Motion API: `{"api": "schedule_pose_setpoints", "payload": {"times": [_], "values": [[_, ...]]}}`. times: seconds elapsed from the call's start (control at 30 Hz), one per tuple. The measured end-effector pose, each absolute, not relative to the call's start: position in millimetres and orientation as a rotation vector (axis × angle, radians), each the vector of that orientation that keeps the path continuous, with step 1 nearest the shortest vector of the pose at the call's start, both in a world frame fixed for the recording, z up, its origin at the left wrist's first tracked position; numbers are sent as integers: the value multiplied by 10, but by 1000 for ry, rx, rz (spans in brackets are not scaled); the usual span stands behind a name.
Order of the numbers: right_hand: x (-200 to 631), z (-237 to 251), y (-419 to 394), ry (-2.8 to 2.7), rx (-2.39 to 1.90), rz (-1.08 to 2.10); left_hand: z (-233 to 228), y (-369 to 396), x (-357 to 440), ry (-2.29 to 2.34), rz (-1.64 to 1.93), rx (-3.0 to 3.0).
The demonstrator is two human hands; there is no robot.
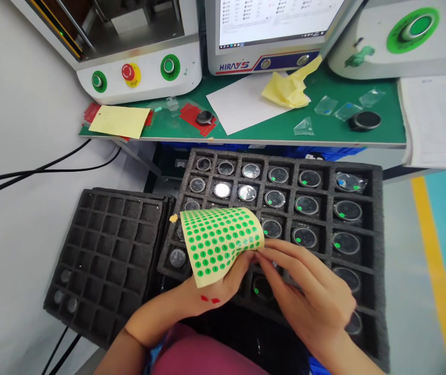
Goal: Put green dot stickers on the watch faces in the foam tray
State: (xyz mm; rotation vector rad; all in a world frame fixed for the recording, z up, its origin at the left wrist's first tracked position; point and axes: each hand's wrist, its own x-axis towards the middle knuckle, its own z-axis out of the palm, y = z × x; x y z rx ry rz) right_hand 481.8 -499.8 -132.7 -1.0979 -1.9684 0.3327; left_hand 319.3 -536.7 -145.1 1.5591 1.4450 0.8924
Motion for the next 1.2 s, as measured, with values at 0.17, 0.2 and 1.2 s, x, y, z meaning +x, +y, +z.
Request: {"api": "schedule_pose_setpoints", "payload": {"times": [0.17,0.2,1.2], "values": [[4830,-1254,-5066,-2020,-1124,384,-1419,-5424,3127,1548,900,1323],[4840,-1219,-5081,-2019,-1135,407,-1387,-5411,3095,1561,911,1255],[4104,-2104,-5398,-2560,-1136,1295,-1585,-5263,2539,1656,1668,672]]}}
